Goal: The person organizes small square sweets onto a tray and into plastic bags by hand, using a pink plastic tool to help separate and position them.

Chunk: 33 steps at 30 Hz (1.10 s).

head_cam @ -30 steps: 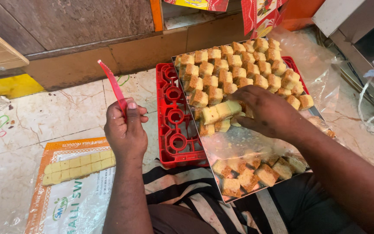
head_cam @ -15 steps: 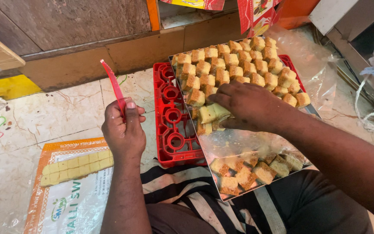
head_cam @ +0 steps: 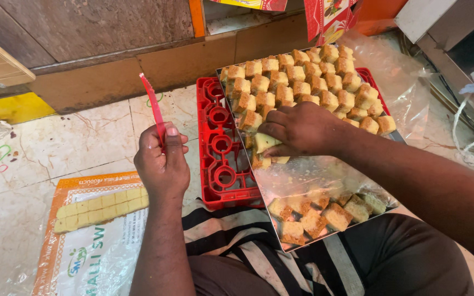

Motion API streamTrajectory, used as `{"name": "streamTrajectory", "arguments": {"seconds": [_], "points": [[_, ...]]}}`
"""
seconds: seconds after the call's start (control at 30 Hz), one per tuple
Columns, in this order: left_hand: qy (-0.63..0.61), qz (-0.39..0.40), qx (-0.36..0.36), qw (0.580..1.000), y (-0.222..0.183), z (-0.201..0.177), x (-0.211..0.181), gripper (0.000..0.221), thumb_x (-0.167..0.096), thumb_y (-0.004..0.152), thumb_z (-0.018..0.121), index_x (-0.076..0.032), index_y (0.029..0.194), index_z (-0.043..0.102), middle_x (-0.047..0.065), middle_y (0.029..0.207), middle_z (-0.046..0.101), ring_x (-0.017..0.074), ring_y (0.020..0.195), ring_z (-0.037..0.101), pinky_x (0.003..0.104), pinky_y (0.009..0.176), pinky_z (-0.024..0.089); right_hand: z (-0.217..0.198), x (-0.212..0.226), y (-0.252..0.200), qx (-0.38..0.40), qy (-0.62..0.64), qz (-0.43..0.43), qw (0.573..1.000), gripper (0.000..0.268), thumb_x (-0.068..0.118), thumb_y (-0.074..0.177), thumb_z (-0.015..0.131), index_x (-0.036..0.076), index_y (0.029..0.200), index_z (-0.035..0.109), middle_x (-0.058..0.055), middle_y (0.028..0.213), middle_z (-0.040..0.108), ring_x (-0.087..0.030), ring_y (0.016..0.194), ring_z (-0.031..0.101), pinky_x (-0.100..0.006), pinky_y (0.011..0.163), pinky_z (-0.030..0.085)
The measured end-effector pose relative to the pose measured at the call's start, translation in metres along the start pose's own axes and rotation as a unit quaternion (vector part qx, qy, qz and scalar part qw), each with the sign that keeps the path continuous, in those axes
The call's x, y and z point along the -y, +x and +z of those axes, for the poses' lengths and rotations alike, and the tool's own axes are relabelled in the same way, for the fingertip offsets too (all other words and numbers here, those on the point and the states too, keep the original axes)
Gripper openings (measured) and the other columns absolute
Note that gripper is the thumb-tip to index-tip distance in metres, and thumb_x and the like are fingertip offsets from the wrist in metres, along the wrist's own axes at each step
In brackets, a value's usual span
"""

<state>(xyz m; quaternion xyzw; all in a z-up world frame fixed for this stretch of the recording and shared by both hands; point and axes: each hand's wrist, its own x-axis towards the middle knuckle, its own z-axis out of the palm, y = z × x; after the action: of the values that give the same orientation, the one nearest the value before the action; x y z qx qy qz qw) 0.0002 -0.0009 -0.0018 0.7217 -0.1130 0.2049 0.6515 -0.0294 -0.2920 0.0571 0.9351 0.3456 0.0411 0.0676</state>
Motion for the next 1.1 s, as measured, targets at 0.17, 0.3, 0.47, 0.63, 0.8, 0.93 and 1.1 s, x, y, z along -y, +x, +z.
{"name": "streamTrajectory", "arguments": {"seconds": [0.17, 0.3, 0.47, 0.63, 0.8, 0.93, 1.1], "points": [[-0.008, -0.006, -0.009, 1.0, 0.002, -0.001, 0.0, 0.022, -0.02, 0.109, 0.06, 0.002, 0.111, 0.061, 0.008, 0.089, 0.069, 0.0118, 0.081, 0.07, 0.029, 0.071, 0.063, -0.011, -0.011, -0.002, -0.05, 0.093, 0.036, 0.994, 0.062, 0.061, 0.093, 0.058, 0.005, 0.121, 0.065, -0.011, 0.105, 0.066, -0.029, 0.091, 0.07, -0.046, 0.071, 0.059], [0.0, -0.012, -0.004, 1.0, 0.002, -0.001, 0.001, 0.022, -0.021, 0.109, 0.06, 0.001, 0.11, 0.062, 0.007, 0.089, 0.07, 0.0118, 0.08, 0.071, 0.028, 0.07, 0.063, -0.023, -0.015, -0.004, -0.073, 0.096, 0.061, 0.991, 0.064, 0.063, 0.09, 0.058, 0.006, 0.12, 0.066, -0.012, 0.101, 0.066, -0.029, 0.086, 0.071, -0.046, 0.07, 0.06], [-0.015, -0.013, 0.0, 1.0, 0.0, 0.0, 0.001, 0.022, -0.02, 0.109, 0.059, 0.002, 0.112, 0.061, 0.008, 0.091, 0.069, 0.012, 0.081, 0.07, 0.028, 0.071, 0.062, -0.014, -0.008, -0.001, -0.067, 0.069, -0.001, 0.995, 0.062, 0.062, 0.094, 0.059, 0.007, 0.121, 0.066, -0.011, 0.103, 0.066, -0.027, 0.087, 0.071, -0.043, 0.069, 0.06], [-0.016, -0.011, -0.001, 1.0, 0.001, -0.002, 0.003, 0.022, -0.02, 0.109, 0.059, 0.002, 0.112, 0.061, 0.007, 0.091, 0.069, 0.0119, 0.081, 0.07, 0.028, 0.07, 0.063, -0.008, 0.01, -0.004, -0.044, 0.005, 0.004, 0.999, 0.059, 0.061, 0.09, 0.062, 0.013, 0.123, 0.067, -0.007, 0.106, 0.067, -0.025, 0.094, 0.069, -0.042, 0.074, 0.058], [-0.022, 0.002, -0.003, 1.0, 0.002, -0.002, 0.003, 0.022, -0.02, 0.109, 0.059, 0.002, 0.112, 0.06, 0.008, 0.093, 0.068, 0.0121, 0.082, 0.07, 0.028, 0.07, 0.063, -0.021, 0.006, -0.021, -0.124, -0.011, 0.057, 0.991, 0.063, 0.059, 0.082, 0.069, 0.011, 0.122, 0.068, -0.007, 0.116, 0.068, -0.025, 0.107, 0.066, -0.043, 0.083, 0.057], [-0.013, 0.0, -0.003, 1.0, 0.002, -0.003, 0.004, 0.023, -0.02, 0.109, 0.059, 0.002, 0.112, 0.061, 0.008, 0.092, 0.069, 0.0123, 0.082, 0.071, 0.028, 0.071, 0.064, -0.026, 0.006, -0.049, -0.162, 0.014, 0.15, 0.975, 0.04, 0.036, 0.091, 0.07, 0.011, 0.123, 0.068, -0.008, 0.122, 0.067, -0.025, 0.113, 0.065, -0.044, 0.09, 0.056], [-0.005, 0.001, 0.001, 1.0, 0.0, -0.002, 0.004, 0.024, -0.021, 0.11, 0.058, 0.002, 0.112, 0.061, 0.008, 0.091, 0.07, 0.0126, 0.081, 0.071, 0.028, 0.07, 0.063, -0.024, 0.021, -0.059, -0.192, -0.01, 0.11, 0.975, 0.04, 0.017, 0.084, 0.071, 0.014, 0.124, 0.07, -0.01, 0.127, 0.066, -0.029, 0.118, 0.063, -0.044, 0.095, 0.056]]}}
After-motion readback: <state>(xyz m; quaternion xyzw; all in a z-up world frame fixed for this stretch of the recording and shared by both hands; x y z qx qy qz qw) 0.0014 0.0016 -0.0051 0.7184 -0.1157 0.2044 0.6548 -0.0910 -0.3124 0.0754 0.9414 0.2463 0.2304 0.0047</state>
